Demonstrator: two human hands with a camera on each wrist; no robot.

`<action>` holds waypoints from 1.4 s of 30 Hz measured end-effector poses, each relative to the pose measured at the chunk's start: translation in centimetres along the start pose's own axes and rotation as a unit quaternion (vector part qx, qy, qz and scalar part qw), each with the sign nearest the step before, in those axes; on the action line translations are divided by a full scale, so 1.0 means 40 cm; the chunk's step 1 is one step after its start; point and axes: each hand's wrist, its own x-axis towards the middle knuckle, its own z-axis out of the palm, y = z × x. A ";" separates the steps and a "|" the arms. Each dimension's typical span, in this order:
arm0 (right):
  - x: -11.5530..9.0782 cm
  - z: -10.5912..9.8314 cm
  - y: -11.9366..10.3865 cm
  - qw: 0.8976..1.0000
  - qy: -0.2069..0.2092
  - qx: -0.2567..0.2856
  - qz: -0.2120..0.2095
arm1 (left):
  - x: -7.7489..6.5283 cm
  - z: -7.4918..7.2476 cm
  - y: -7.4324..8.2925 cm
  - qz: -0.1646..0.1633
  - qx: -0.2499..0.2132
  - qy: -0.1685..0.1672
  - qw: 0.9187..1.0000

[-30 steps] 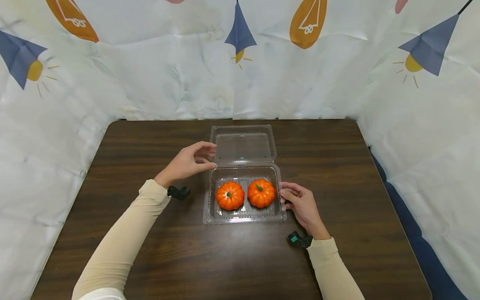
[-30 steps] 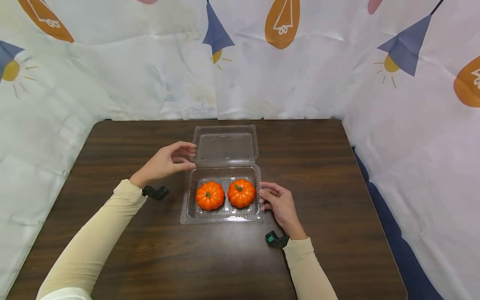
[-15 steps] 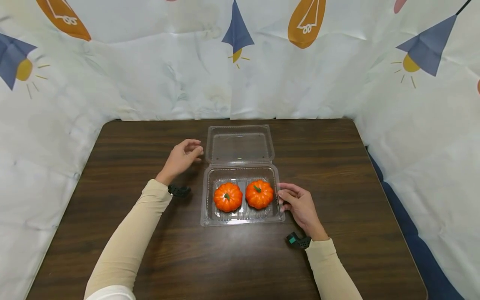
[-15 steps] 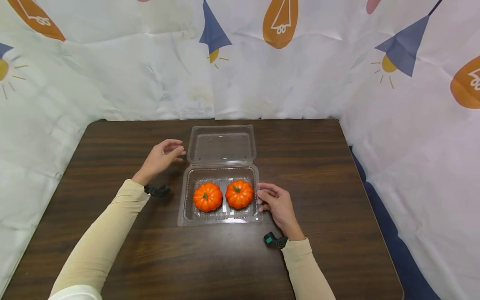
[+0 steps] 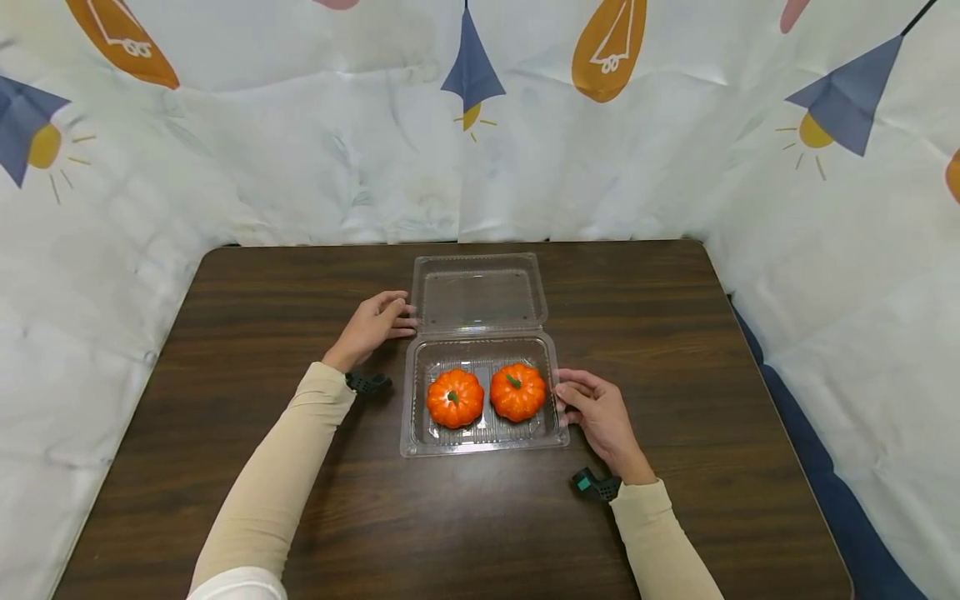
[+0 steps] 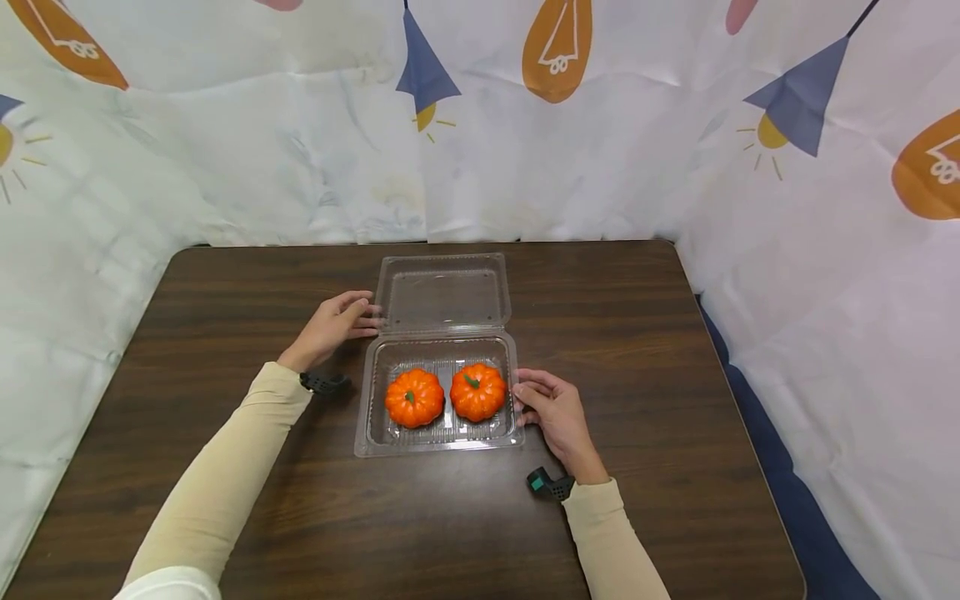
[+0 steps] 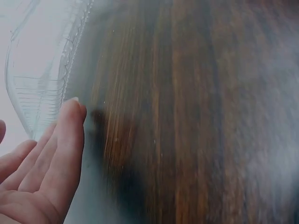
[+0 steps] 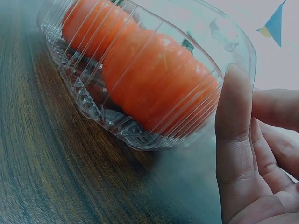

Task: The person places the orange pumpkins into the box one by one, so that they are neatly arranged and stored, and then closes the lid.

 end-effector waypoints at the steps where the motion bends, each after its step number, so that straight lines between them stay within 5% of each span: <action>1: 0.000 0.000 0.000 1.000 0.000 0.000 0.000 | 0.002 0.001 -0.002 -0.001 -0.009 -0.004 1.000; 20: -0.003 -0.009 0.004 1.000 -0.006 0.005 -0.013 | 0.025 0.037 -0.014 -0.024 -0.040 -0.038 0.998; 42: -0.007 0.003 -0.013 1.000 -0.005 -0.004 -0.004 | 0.036 0.022 0.005 -0.059 -0.078 -0.055 0.994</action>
